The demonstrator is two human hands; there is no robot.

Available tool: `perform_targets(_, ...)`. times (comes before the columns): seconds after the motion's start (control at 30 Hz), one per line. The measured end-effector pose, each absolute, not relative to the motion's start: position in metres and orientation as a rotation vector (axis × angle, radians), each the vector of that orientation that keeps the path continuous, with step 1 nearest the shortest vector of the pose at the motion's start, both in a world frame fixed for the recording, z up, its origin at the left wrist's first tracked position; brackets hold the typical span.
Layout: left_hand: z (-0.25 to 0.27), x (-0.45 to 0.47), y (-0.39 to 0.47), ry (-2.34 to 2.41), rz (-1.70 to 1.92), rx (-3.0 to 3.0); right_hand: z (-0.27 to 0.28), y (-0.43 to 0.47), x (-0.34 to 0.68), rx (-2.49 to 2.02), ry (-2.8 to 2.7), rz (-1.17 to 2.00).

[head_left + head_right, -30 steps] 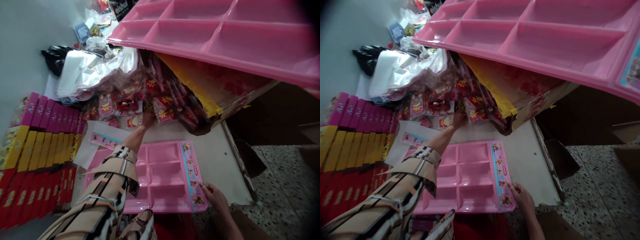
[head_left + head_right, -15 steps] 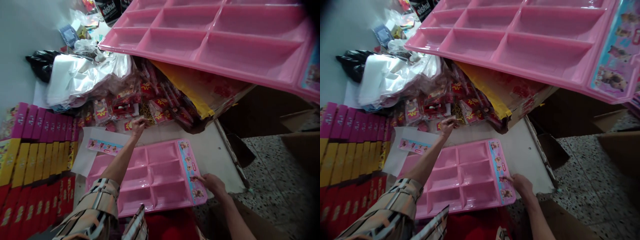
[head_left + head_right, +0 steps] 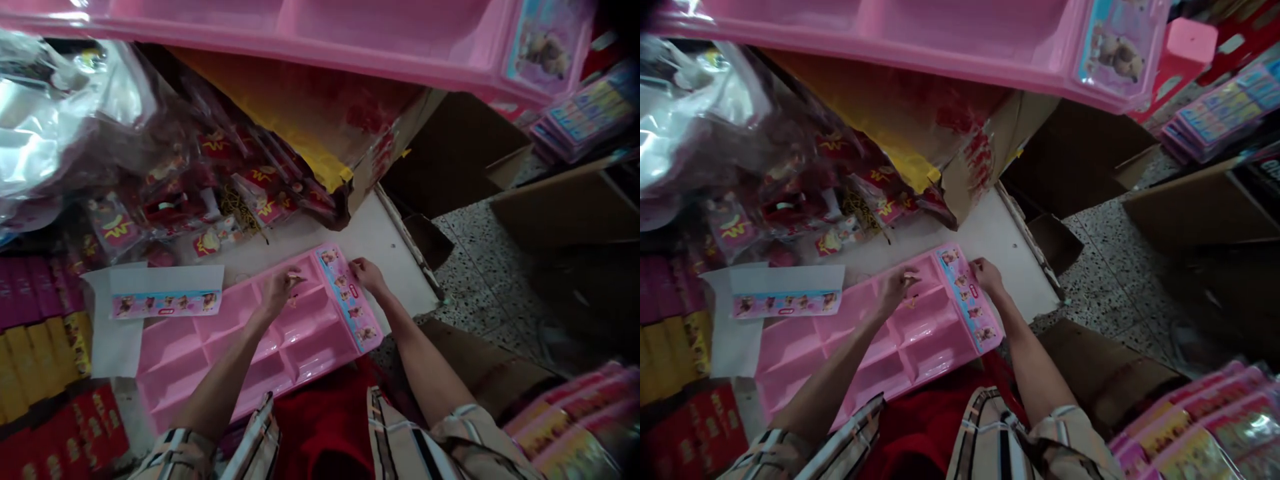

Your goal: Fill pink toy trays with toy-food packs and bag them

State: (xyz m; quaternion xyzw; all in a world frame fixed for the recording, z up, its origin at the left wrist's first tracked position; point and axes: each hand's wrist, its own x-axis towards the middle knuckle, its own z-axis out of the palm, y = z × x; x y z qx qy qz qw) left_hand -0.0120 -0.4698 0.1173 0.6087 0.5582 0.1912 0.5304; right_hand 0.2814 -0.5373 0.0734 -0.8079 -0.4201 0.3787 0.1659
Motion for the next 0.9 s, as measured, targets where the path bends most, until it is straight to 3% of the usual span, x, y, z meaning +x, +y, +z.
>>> perform_targets(0.17, 0.097, 0.020, -0.479, 1.305, 0.175, 1.446, 0.065, -0.539, 0.287, -2.165, -1.171, 1.185)
perform_targets(0.73, 0.099, 0.078, -0.501, 1.243, 0.453, 1.417, 0.081, -0.560, 0.286, -1.694, -0.615, 1.535)
perform_targets(0.9, 0.108, 0.097, -0.506, 1.249, 0.477, 1.675, 0.088, -0.569, 0.285, -1.591, -0.522, 1.571)
